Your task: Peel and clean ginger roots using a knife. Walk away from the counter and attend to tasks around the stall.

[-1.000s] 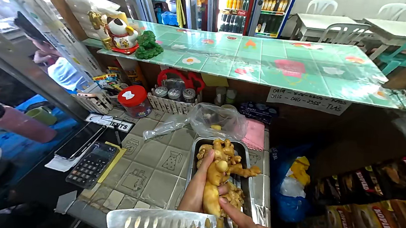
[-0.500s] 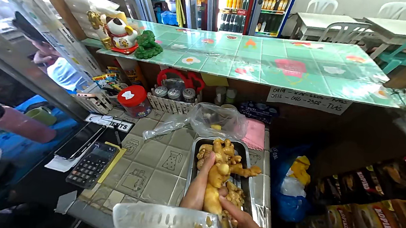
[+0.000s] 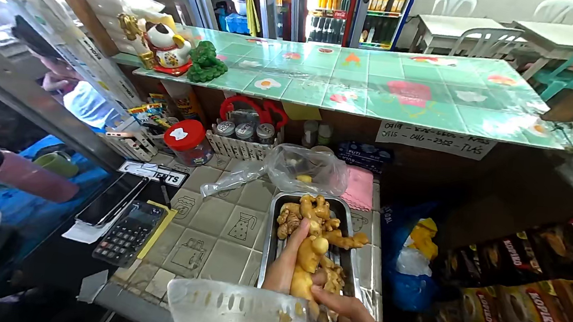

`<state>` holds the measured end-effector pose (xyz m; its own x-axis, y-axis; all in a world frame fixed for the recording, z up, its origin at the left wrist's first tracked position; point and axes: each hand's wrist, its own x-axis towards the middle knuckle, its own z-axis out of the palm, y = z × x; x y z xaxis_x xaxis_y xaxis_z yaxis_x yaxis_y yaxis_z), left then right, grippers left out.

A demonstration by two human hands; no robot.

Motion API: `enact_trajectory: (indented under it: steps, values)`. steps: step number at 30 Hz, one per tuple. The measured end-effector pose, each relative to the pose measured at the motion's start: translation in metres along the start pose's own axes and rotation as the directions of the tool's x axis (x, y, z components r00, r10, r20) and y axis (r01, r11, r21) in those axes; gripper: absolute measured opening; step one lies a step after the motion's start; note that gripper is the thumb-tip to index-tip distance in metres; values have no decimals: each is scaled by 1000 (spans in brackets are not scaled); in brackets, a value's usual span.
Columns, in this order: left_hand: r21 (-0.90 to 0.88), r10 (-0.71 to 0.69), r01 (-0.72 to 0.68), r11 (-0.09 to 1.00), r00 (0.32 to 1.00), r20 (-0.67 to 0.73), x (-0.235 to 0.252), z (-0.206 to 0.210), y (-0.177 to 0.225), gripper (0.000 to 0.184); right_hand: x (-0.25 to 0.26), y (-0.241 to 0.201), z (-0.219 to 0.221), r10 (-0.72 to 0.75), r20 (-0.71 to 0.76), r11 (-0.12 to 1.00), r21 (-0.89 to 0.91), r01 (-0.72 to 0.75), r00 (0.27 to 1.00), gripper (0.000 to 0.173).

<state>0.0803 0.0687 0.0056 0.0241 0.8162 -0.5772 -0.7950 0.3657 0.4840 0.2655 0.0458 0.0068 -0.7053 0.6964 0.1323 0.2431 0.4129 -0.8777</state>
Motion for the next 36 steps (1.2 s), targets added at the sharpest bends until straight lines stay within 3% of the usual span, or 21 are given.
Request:
enact_trajectory:
  steps: [4,12,17,23,28,36]
  values:
    - [25,-33,33,999,999,2,-3,2,2,61,0,-2,-1,15,43,994,106,-19,999,71]
    - [58,-8,3,998,997,83,-7,1,1,58,2,6,1,-34,39,988,154,28,999,64]
    - [109,19,-33,994,992,128,-5,-1,0,54,1,6,-3,12,66,987,156,-22,998,61]
    - [106,44,-50,993,997,57,-2,4,1,54,3,9,0,18,25,992,121,-21,1000,57]
    - [19,143,-144,989,988,53,3,-2,-5,51,5,9,7,56,-29,986,161,-51,998,56]
    - [154,114,-111,982,993,-15,-3,1,-5,43,5,9,5,35,-56,999,36,-33,998,52]
